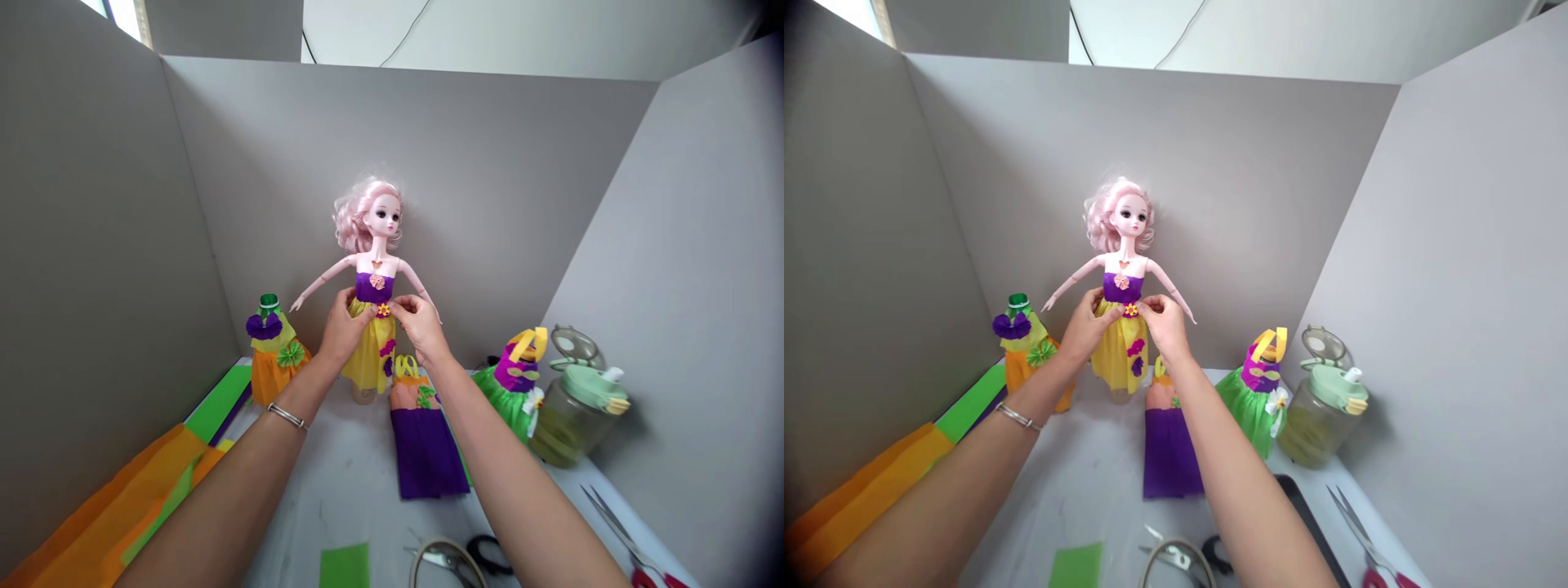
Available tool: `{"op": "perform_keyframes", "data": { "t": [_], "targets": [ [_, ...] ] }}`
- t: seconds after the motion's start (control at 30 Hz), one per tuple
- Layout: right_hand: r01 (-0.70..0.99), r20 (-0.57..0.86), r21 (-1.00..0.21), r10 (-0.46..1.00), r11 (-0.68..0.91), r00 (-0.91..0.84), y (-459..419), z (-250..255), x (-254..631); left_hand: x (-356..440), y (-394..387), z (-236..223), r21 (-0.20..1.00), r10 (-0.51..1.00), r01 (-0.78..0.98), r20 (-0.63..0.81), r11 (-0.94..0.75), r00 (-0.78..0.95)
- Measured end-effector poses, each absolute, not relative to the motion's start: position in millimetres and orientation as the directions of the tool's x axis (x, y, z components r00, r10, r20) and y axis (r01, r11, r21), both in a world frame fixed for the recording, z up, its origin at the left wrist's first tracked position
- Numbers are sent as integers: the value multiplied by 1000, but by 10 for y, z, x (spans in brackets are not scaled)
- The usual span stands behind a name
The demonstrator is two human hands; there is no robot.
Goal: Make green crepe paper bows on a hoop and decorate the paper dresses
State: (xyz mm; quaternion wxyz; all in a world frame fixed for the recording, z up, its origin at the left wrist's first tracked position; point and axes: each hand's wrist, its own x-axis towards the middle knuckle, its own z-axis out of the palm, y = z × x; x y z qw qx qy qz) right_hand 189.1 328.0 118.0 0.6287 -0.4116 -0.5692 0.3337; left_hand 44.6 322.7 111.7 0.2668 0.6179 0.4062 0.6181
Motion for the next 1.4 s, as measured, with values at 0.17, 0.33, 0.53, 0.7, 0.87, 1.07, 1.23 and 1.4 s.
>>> {"op": "perform_keyframes", "data": {
  "t": [0.17,0.33,0.53,0.7,0.87,1.07,1.23,1.4],
  "targets": [
    [46,437,-899,889,435,135,3205,1137,1925,405,3202,1104,823,823,171,561,-542,-92],
    [55,455,-890,879,452,142,3173,1066,1934,393,3149,1117,808,818,201,574,-554,-50],
    [76,498,-867,856,492,142,3217,1032,1900,436,3141,1138,806,815,230,574,-546,-75],
    [99,502,-865,850,493,157,3207,1057,1912,443,3149,1135,800,810,223,583,-557,-70],
    [133,512,-859,843,495,166,3161,1089,1929,392,3118,1120,793,805,233,590,-564,-61],
    [187,500,-860,858,475,120,2716,1035,2086,65,2668,1046,833,829,169,548,-527,-112],
    [267,339,-889,927,371,-161,2078,750,2090,-139,1979,850,919,936,177,346,-353,70],
    [524,118,-765,881,376,-459,1550,280,1976,-222,1412,415,903,941,391,42,-180,336]
  ]
}}
